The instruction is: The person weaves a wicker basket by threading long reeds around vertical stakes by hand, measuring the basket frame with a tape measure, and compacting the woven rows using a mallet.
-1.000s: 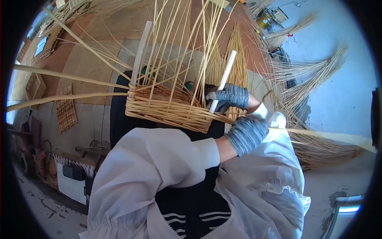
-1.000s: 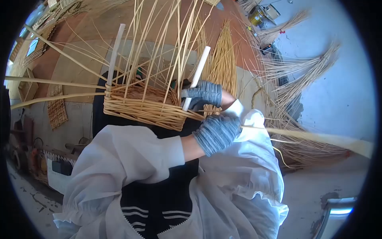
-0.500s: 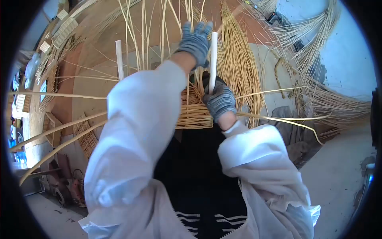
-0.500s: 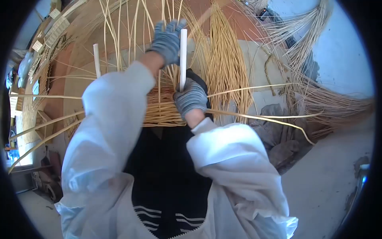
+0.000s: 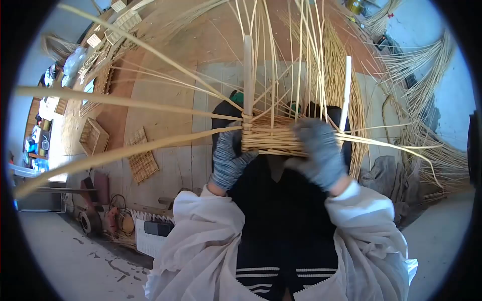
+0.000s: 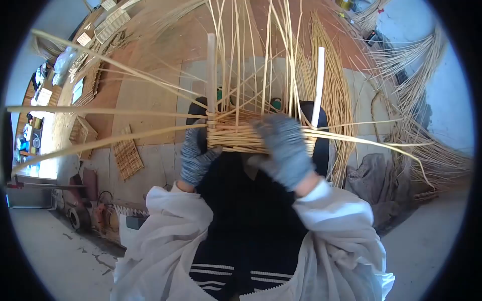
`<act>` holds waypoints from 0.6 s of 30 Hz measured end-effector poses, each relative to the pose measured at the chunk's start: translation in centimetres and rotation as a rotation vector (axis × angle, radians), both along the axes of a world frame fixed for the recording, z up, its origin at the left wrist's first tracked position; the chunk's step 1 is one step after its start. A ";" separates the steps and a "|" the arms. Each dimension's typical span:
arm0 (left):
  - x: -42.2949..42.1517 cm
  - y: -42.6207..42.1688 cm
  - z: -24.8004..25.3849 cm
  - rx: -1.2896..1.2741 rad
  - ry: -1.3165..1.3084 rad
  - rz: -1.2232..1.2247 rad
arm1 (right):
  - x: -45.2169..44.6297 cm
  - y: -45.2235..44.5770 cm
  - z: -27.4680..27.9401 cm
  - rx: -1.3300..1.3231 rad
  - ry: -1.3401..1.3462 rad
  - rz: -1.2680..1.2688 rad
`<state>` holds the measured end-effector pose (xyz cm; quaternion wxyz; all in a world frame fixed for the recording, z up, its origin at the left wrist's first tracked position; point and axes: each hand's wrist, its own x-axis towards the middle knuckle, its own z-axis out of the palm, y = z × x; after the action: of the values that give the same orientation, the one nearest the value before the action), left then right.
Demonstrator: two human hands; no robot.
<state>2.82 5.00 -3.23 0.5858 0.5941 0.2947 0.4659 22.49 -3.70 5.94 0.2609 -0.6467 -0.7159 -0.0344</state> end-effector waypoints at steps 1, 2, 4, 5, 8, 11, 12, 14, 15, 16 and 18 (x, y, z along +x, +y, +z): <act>0.2 0.2 -0.8 0.016 -0.045 -0.015 | -2.2 0.8 -0.7 -0.060 -0.186 -0.020; 0.3 0.6 -1.5 0.031 -0.089 -0.030 | -2.9 1.9 -1.6 -0.074 -0.247 -0.043; 0.0 0.8 -2.6 0.068 -0.030 0.025 | -3.2 3.7 -3.4 -0.084 -0.334 -0.065; 0.2 0.7 -3.3 0.092 0.038 0.093 | -3.1 4.2 -4.0 -0.143 -0.293 -0.036; 0.4 1.3 -4.0 -0.077 -0.260 0.121 | -2.2 5.0 -0.9 -0.087 -0.233 0.006; 1.7 4.7 -6.6 -0.251 -0.302 0.168 | 0.4 4.6 8.9 0.146 -0.088 0.091; 3.0 6.5 -8.4 -0.232 -0.347 0.084 | 0.5 3.6 13.2 0.115 -0.045 0.055; 6.6 10.4 -11.2 -0.186 -0.427 -0.107 | 0.6 0.4 20.9 0.049 0.265 0.025; 8.5 12.5 -11.3 -0.149 -0.466 -0.211 | 1.2 -0.9 23.4 0.105 0.260 0.037; 10.1 14.6 -9.9 -0.098 -0.503 -0.318 | 2.0 -2.1 24.9 0.171 0.256 0.058; 7.3 12.6 3.5 -0.336 -0.809 -0.438 | 6.5 -4.9 27.0 0.251 0.037 0.026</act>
<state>10.10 17.62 0.29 0.8255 0.3107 -0.0173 0.4709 28.99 -8.63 32.90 0.3533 -0.6003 -0.7093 -0.1085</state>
